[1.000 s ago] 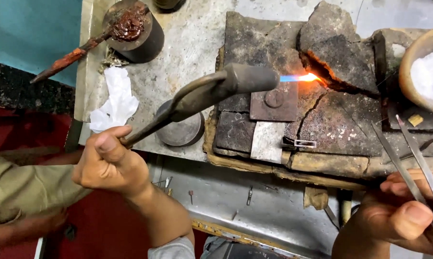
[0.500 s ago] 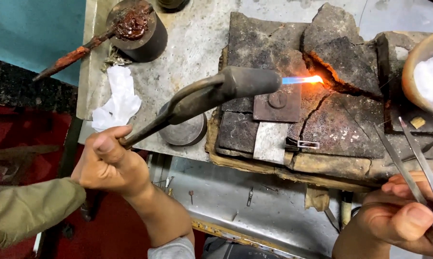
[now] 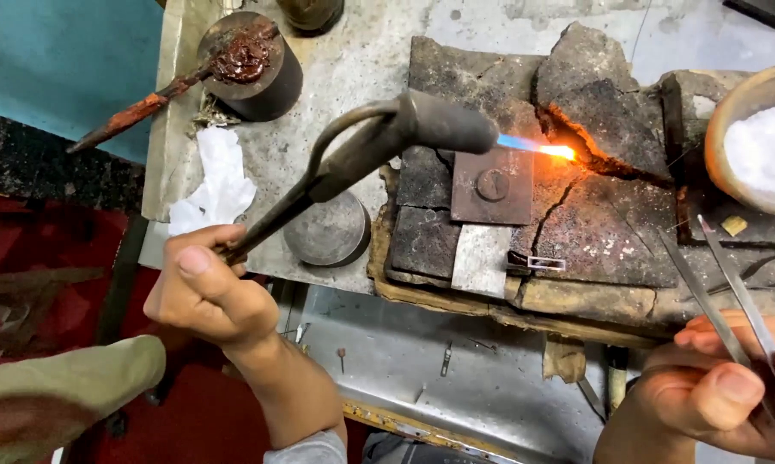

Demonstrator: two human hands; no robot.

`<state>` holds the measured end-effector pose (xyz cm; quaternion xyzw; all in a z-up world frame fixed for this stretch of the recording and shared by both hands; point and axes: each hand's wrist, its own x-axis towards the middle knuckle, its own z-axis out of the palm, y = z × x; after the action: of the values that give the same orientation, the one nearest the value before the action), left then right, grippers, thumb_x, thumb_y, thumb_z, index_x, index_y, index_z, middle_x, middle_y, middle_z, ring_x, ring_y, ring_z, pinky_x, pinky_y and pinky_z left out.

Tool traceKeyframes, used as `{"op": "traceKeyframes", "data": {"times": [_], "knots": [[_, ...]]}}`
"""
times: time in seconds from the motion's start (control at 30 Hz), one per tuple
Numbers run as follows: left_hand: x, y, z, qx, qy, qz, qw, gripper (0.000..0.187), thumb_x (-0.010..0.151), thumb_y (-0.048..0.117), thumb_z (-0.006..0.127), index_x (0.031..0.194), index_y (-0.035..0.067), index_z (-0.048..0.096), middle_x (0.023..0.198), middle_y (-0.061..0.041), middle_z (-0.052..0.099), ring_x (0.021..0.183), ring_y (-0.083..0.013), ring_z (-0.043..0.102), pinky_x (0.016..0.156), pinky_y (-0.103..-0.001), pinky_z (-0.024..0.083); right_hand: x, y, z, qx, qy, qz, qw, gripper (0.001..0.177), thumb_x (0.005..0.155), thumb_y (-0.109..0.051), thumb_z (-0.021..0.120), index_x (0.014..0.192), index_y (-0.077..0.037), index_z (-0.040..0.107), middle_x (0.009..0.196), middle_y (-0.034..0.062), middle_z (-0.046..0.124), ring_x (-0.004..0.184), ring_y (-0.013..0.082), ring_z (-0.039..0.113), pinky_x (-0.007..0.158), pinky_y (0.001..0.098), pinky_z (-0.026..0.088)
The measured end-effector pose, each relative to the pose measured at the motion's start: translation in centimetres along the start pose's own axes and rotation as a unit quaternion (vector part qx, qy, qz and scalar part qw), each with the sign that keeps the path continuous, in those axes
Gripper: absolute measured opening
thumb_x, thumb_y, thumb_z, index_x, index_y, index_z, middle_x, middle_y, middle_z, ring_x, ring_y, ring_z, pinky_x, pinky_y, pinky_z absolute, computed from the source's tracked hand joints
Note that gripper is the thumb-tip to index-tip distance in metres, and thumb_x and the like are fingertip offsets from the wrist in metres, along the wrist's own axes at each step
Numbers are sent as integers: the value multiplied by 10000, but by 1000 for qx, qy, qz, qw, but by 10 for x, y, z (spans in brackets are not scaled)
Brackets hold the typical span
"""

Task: Using a gas torch to heat and solder small metal jewelry components on a soldering block.

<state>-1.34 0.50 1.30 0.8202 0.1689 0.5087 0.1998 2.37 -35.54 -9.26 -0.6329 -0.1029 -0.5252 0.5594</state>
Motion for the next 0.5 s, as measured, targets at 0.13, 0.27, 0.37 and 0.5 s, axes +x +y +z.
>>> {"op": "traceKeyframes", "data": {"times": [0.13, 0.27, 0.37, 0.5], "knots": [[1, -1, 2, -1, 8, 25, 1000, 615, 1143, 239, 321, 797, -82, 716, 697, -146, 684, 469, -202, 526, 476, -289, 374, 1, -3, 1, 1, -10, 3, 1000, 342, 1068, -230, 466, 1238, 55, 383, 806, 307, 357, 624, 343, 355, 586, 501, 374], [0, -5, 1, 12, 13, 21, 1000, 604, 1145, 253, 346, 795, -67, 719, 650, -124, 651, 465, -197, 509, 487, -303, 356, 0, -6, 1, -17, -14, 16, 1000, 379, 1092, -248, 452, 1241, 89, 366, 762, 289, 338, 628, 348, 363, 597, 505, 386], [-1, -5, 1, 12, 12, 19, 1000, 572, 1140, 242, 372, 797, -55, 720, 610, -109, 614, 476, -202, 517, 503, -317, 372, 0, 4, -4, -2, -8, 3, 1000, 368, 1069, -239, 463, 1242, 78, 394, 732, 285, 333, 598, 352, 358, 581, 513, 367], [-1, -10, 3, 20, 21, 43, 999, 577, 1152, 198, 373, 747, -45, 704, 647, -109, 646, 492, -223, 528, 494, -331, 367, 8, 13, -4, 0, -13, -53, 999, 308, 1049, -223, 485, 1134, 62, 405, 601, 268, 320, 471, 343, 344, 523, 504, 314]]}}
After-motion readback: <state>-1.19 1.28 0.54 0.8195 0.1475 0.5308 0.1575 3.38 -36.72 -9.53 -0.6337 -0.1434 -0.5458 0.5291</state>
